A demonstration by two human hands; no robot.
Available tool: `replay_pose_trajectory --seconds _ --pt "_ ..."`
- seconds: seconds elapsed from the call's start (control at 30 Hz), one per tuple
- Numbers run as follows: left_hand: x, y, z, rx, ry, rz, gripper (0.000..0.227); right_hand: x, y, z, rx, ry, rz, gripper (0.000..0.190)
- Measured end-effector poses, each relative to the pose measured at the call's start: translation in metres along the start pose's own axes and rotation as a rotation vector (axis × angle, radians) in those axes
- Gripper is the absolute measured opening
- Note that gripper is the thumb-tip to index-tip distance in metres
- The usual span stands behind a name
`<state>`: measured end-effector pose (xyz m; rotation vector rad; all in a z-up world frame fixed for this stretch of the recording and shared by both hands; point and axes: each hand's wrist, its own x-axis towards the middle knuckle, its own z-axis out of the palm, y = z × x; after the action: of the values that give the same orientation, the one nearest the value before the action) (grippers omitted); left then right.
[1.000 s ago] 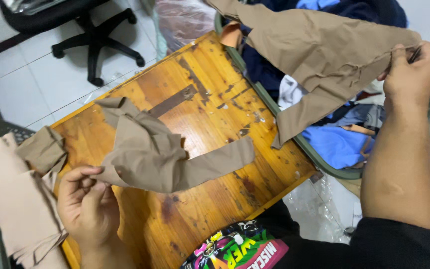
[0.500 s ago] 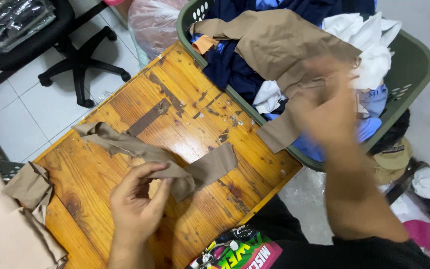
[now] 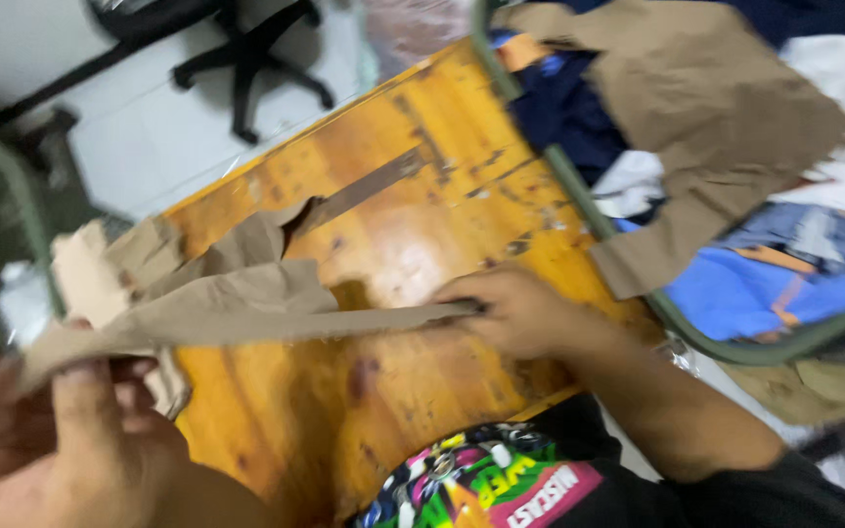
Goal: The person uses scissors to cut a piece of brown fabric on a wooden table. They trim the edges and cut the fabric into smaller pieces, placing the cut pieces into a nearby basket. The person also picks up and folds another piece of fabric from the basket.
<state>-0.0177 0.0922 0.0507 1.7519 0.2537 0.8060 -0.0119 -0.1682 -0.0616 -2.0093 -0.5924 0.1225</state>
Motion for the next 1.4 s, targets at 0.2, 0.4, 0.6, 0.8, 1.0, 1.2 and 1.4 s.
replay_pose_trajectory --seconds 0.2,0.4,0.6,0.8,1.0,1.2,1.4 --pt "-0.001 0.057 -0.015 0.289 0.127 0.219 0.015 0.004 -0.02 -0.06 0.134 -0.269 0.089 0.016" --pt "0.062 -0.056 -0.004 0.296 -0.161 -0.012 0.038 0.053 0.004 -0.043 -0.114 0.052 0.31 0.017" --pt "0.023 -0.113 0.017 0.671 -0.526 -0.052 0.056 0.071 0.004 -0.006 -0.446 -0.091 0.582 0.032" --pt "0.008 -0.1 0.024 0.939 -1.19 -0.06 0.069 0.088 -0.012 -0.016 -0.179 0.122 0.345 0.028" --pt "0.01 -0.098 0.01 1.076 -1.142 -0.181 0.081 0.093 0.013 -0.023 0.246 0.166 0.301 0.043" --pt "0.019 -0.073 0.003 1.236 -1.166 -0.298 0.084 0.109 0.037 -0.007 0.252 0.263 0.311 0.034" --pt "0.032 -0.072 0.061 0.155 -0.875 0.017 0.057 0.129 0.018 0.016 0.407 0.167 0.21 0.032"
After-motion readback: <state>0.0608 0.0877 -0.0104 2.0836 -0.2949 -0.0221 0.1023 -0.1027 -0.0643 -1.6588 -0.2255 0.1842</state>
